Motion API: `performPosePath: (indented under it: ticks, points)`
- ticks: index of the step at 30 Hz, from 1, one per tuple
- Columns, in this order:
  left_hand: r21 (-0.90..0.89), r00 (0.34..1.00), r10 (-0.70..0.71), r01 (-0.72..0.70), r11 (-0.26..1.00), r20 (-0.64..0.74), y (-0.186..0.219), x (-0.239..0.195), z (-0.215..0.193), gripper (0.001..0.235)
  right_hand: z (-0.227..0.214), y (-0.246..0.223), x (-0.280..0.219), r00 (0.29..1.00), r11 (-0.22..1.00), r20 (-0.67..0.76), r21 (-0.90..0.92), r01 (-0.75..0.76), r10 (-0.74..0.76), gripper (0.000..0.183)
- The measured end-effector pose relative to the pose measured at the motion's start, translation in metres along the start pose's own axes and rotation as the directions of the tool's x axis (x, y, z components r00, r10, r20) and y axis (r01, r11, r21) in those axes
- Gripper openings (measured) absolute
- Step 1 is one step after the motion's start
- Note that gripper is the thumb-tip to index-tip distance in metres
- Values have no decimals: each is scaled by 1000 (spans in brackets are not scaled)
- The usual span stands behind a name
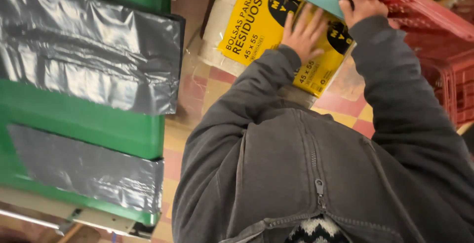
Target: Folding black plastic bags and placing them into yellow retail packaging at a conveyor workstation.
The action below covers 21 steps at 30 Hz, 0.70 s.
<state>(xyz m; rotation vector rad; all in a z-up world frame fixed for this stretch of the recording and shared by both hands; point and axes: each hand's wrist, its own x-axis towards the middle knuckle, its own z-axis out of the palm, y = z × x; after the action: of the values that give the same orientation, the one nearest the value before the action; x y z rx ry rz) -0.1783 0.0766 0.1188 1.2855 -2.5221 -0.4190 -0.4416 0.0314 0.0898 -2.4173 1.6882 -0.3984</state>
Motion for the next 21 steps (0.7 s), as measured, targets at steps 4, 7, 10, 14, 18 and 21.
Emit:
performPosePath:
  ticks: [4,7,10,14,18,21]
  points:
    - [37,868,-435,456,889,-242,-37,2,17,76,0,-5,2,992,995,79,-18,-94,95,36]
    - [78,747,-485,575,814,-455,-59,11,31,71,14,20,-8,994,1000,110,-4,-2,2,41]
    - [69,733,-638,668,741,-235,-60,17,9,66,19,24,-7,993,1000,121,5,-13,13,42]
    - [9,678,-650,694,720,-345,-61,2,9,66,38,45,-15,990,999,134,-35,40,-35,43]
    - [-88,617,-686,716,693,-387,-59,-9,-2,77,52,67,-21,996,988,77,-145,56,-45,48]
    - [-109,574,-700,736,669,-424,-59,-18,-3,84,58,77,-24,996,984,78,-169,58,-46,50]
